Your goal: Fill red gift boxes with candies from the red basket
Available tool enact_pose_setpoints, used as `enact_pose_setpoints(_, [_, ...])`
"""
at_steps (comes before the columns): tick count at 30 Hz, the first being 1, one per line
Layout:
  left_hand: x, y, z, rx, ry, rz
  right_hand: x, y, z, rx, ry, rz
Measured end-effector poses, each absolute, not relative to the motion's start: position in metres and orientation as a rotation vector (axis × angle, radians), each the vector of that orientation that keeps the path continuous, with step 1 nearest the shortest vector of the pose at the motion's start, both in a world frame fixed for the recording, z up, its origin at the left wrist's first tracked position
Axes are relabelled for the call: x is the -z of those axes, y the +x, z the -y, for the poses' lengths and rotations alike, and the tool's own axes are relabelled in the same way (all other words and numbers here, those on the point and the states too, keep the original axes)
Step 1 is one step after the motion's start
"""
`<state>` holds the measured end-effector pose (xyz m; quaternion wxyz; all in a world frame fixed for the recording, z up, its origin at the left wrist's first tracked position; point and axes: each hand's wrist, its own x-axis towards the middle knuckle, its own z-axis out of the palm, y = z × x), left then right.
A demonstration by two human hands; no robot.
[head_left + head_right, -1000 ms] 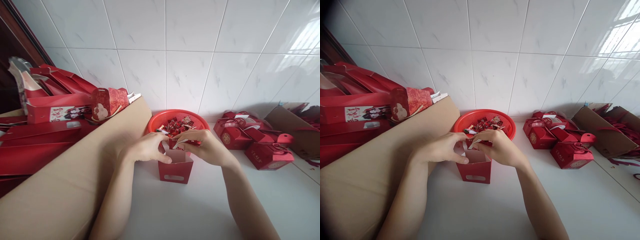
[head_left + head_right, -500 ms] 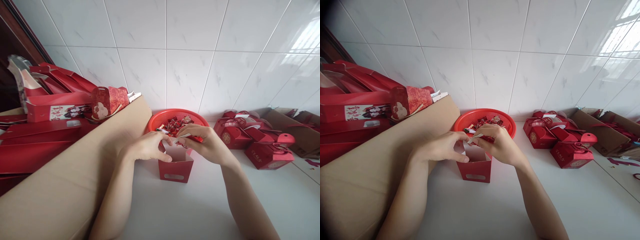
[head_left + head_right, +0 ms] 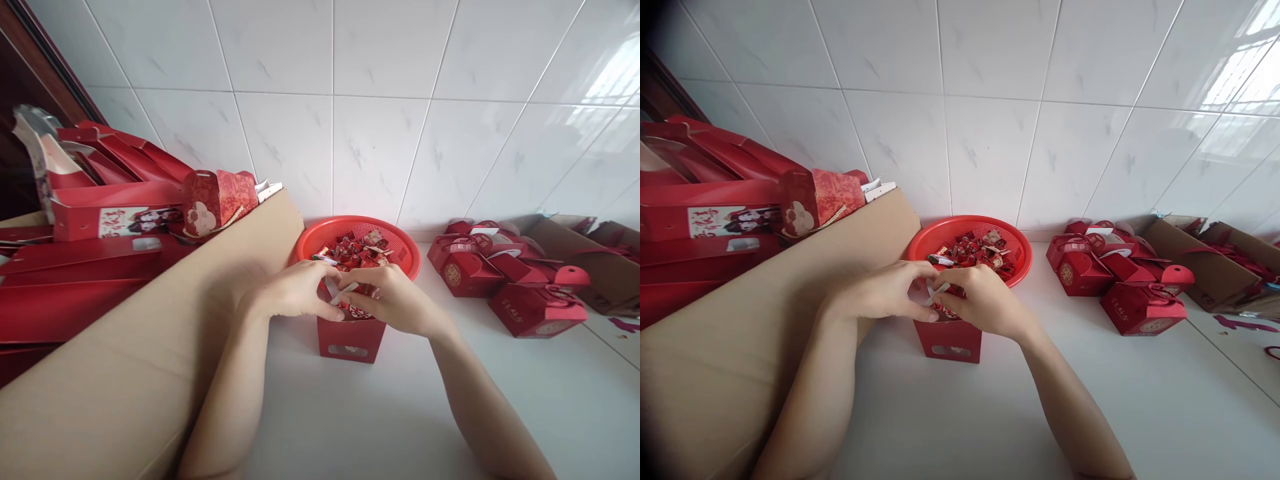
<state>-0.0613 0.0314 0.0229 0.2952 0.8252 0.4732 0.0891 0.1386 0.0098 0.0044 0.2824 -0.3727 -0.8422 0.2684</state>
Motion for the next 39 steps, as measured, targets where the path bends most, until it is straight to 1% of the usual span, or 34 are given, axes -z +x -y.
enact_pose_setpoints(8, [-0.021,-0.062,-0.033,-0.248,2.228,-1.240,-0.002,0.140,-0.010,-0.845,-0.967,2.456])
enact_pose_setpoints(13, [-0.019,-0.063,-0.035,-0.222,2.228,-1.270,-0.002,0.142,-0.012,-0.743,-0.929,2.599])
enact_pose_setpoints(17, [-0.016,-0.065,-0.036,-0.259,2.212,-1.235,0.001,0.144,-0.015,-0.725,-0.937,2.646])
enact_pose_setpoints(23, [-0.013,-0.067,-0.040,-0.259,2.192,-1.187,0.006,0.147,-0.016,-0.667,-0.865,2.659])
enact_pose_setpoints(28, [-0.013,-0.066,-0.042,-0.280,2.192,-1.187,0.003,0.149,-0.017,-0.697,-0.842,2.642])
enact_pose_setpoints(32, [-0.016,-0.066,-0.041,-0.304,2.221,-1.152,-0.006,0.158,-0.015,-0.764,-0.857,2.491])
enact_pose_setpoints(34, [-0.017,-0.067,-0.040,-0.298,2.236,-1.160,-0.011,0.167,-0.014,-0.712,-0.940,2.365])
enact_pose_setpoints(39, [-0.014,-0.064,-0.044,-0.298,2.343,-1.163,-0.010,0.184,-0.020,-0.385,-1.223,2.203])
